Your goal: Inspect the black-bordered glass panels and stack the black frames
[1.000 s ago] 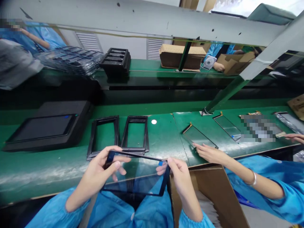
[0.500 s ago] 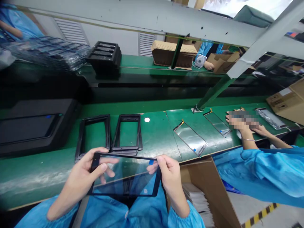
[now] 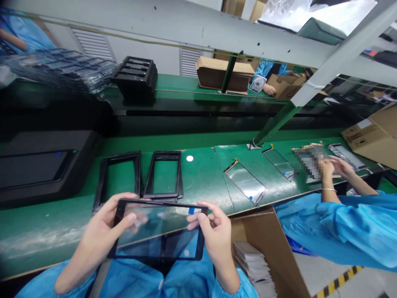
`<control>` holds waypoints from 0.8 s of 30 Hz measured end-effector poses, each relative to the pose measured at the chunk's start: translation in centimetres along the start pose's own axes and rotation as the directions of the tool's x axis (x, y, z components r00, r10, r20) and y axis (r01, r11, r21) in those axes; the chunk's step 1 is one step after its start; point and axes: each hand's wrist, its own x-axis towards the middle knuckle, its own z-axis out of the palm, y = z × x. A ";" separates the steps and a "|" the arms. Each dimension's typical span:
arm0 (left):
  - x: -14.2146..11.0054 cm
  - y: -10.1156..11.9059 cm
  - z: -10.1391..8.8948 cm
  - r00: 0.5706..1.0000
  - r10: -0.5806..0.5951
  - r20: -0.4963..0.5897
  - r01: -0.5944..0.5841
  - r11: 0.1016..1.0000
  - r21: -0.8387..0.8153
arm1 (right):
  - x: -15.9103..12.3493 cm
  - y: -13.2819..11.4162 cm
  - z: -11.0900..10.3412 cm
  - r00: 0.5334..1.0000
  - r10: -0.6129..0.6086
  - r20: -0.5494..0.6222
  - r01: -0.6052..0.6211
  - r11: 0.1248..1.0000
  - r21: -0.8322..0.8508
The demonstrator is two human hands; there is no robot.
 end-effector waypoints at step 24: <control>0.7 0.8 2.1 0.917 -0.099 0.386 0.127 0.991 -0.047 | 0.9 -0.5 1.4 0.950 0.132 0.282 -0.162 0.983 0.085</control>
